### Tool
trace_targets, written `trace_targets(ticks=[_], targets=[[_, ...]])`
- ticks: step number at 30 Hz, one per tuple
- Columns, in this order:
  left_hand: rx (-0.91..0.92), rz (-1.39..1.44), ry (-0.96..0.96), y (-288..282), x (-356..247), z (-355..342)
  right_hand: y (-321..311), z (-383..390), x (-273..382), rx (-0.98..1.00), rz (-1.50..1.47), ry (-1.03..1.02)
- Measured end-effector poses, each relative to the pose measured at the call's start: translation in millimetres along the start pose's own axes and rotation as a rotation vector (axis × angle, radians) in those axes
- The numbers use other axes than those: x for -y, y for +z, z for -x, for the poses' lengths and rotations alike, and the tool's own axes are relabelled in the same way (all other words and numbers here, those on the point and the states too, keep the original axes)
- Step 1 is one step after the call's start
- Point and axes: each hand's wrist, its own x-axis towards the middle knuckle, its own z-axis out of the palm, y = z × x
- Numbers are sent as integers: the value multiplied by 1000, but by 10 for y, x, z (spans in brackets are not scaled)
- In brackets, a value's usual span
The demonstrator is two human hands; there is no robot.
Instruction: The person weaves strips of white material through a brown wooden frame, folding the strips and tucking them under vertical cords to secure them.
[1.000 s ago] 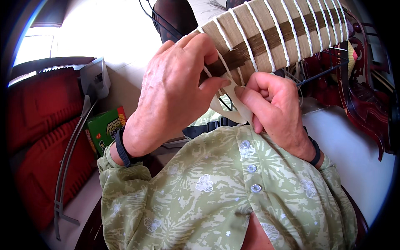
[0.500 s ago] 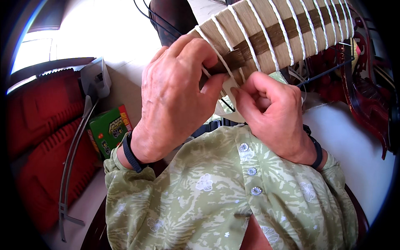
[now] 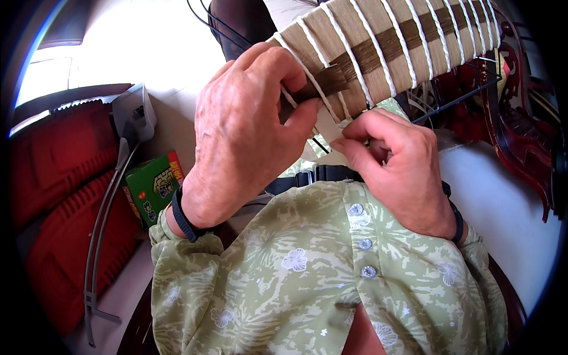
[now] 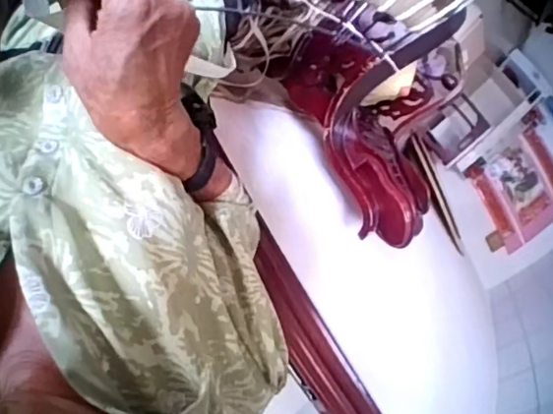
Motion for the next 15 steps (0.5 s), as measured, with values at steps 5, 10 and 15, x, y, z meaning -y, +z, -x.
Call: trace_targets(ticks=[5,10,15], targets=[[-42,65,60,-26,0,17,71,-37,-30,-151,181,-178],[-21,66,159,-97,116,12,157,-138,20,-191,270,-270],[55,273,-3,-199,130,-32,139,-179,29,-136,287,-251]])
